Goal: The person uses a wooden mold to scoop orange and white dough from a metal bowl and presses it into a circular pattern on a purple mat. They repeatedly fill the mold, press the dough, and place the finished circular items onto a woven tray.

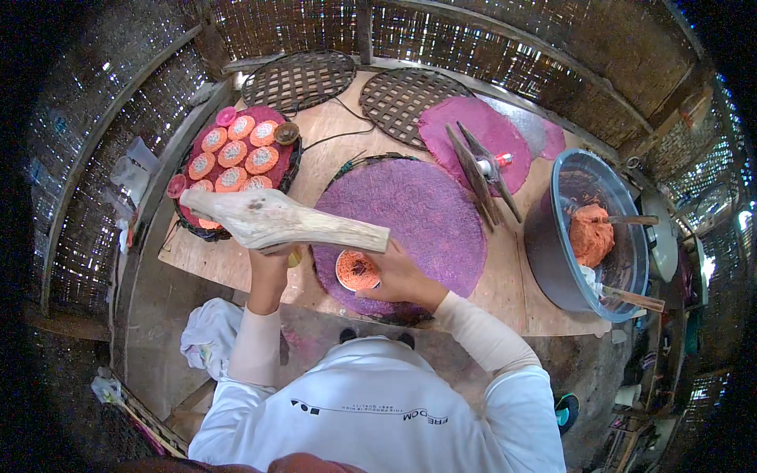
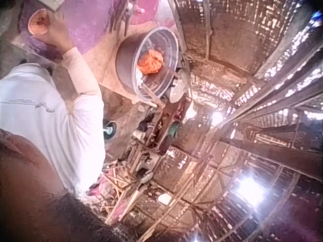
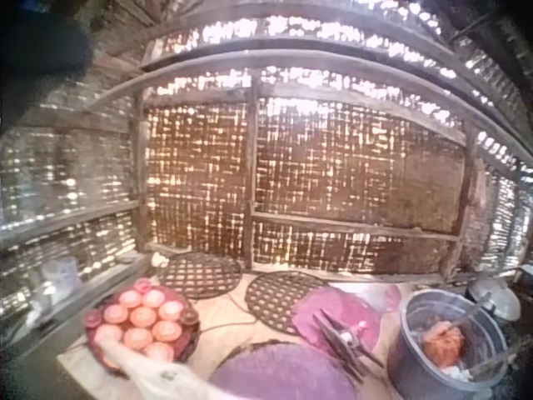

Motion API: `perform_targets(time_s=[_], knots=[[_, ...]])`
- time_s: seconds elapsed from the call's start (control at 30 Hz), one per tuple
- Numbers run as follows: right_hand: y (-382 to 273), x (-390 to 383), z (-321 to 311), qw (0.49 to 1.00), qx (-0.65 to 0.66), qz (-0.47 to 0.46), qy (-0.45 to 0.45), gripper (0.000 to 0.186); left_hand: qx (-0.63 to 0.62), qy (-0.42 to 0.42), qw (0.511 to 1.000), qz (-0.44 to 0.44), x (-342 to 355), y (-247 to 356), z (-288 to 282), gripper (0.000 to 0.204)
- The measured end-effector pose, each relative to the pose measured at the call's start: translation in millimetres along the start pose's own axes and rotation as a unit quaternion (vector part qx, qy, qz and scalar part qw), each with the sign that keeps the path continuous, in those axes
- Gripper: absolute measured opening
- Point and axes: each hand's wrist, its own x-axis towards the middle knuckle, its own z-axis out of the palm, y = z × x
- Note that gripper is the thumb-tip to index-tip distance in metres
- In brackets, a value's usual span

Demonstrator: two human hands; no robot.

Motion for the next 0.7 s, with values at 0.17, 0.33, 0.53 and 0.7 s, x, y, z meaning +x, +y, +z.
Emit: perform_targets(time_s=[0.17, 0.33, 0.53, 0.7], knots=[[4.7, -0.3, 1.0, 0.999, -0.030, -0.020, -0.012, 0.084, -0.031, 0.016, 0.998, -0.044, -4.4, -6.2, -0.5, 0.052], [14.2, -3.8, -6.3, 0.986, 0.159, -0.006, 0.041, 0.079, -0.017, 0.033, 0.999, 0.001, -4.1, -16.7, 2.6, 0.046], [18.8, -56.2, -44.7, 0.994, 0.013, 0.081, 0.066, 0.090, 0.155, 0.063, 0.976, 0.141, -5.0, -29.3, -6.7, 0.036], [1.0, -65.8, -33.6, 0.985, 0.047, 0.092, 0.137, 0.076, 0.222, 0.045, 0.922, 0.313, -8.7, -48.5, 12.4, 0.048]])
